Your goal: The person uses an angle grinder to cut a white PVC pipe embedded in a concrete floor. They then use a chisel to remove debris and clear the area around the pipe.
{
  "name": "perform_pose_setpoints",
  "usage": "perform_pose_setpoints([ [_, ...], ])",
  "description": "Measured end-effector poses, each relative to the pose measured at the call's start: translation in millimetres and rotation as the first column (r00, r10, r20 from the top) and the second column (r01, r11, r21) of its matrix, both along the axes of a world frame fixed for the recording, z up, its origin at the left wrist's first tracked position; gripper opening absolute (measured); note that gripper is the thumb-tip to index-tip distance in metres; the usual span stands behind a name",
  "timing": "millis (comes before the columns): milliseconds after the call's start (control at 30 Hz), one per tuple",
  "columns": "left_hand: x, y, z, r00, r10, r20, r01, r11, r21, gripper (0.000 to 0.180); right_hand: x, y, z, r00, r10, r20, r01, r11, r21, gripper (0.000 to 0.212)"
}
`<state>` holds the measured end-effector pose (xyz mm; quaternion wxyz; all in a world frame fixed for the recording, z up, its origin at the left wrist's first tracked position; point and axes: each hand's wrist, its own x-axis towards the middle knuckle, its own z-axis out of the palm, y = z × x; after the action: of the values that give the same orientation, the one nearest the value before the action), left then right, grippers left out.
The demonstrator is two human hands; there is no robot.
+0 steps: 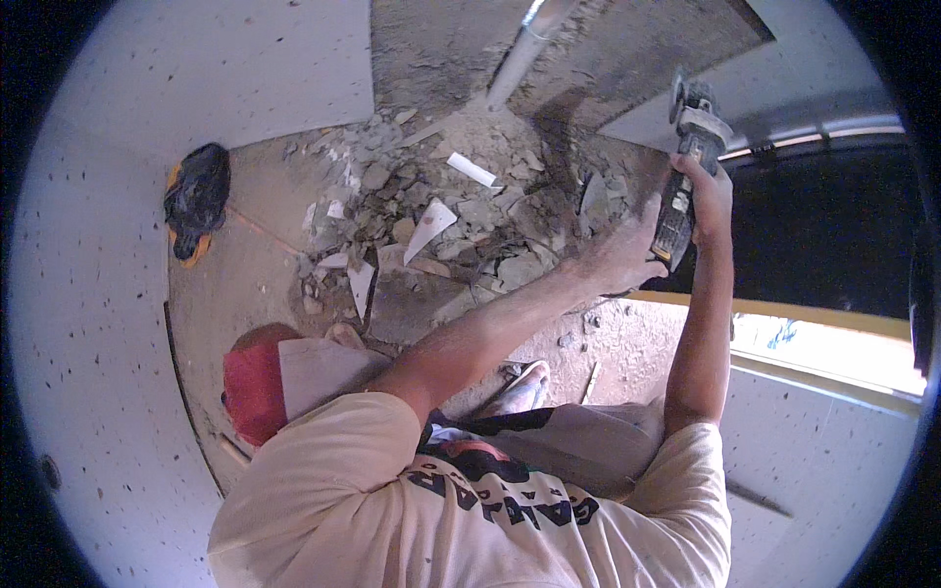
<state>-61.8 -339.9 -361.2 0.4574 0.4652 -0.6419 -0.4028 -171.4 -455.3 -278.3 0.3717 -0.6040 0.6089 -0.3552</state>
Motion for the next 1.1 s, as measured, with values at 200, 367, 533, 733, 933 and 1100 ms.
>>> perform_pose_setpoints([
  [200, -6, 8, 8, 0.981, -0.005, 0.192, 0.024, 0.995, -0.097, 0.101, -24, 2, -16, 0.970, -0.013, 0.243, -0.029, 0.985, 0.171, 0.031],
  [367, -4, 7, 13, 0.930, -0.131, 0.344, 0.111, 0.991, 0.078, 0.103, -29, 3, -37, 0.959, -0.086, 0.269, 0.027, 0.976, 0.215, 0.019],
  [533, -8, -3, -13, 0.904, -0.122, 0.410, 0.125, 0.992, 0.018, 0.103, -47, -18, -71, 0.957, -0.114, 0.267, 0.016, 0.938, 0.346, 0.019],
  [733, -17, -6, -26, 0.992, -0.122, 0.022, 0.117, 0.979, 0.168, 0.099, -72, -26, -111, 0.932, -0.078, 0.353, -0.089, 0.896, 0.435, 0.022],
  [933, -26, -16, -67, 0.883, 0.019, -0.470, 0.236, 0.847, 0.476, 0.056, -46, -15, -133, 0.850, -0.099, 0.518, -0.216, 0.831, 0.513, 0.026],
  [1100, -40, -7, -93, 0.985, 0.156, -0.074, -0.112, 0.903, 0.416, 0.057, -32, -5, -151, 0.888, -0.076, 0.454, -0.208, 0.814, 0.542, 0.027],
])
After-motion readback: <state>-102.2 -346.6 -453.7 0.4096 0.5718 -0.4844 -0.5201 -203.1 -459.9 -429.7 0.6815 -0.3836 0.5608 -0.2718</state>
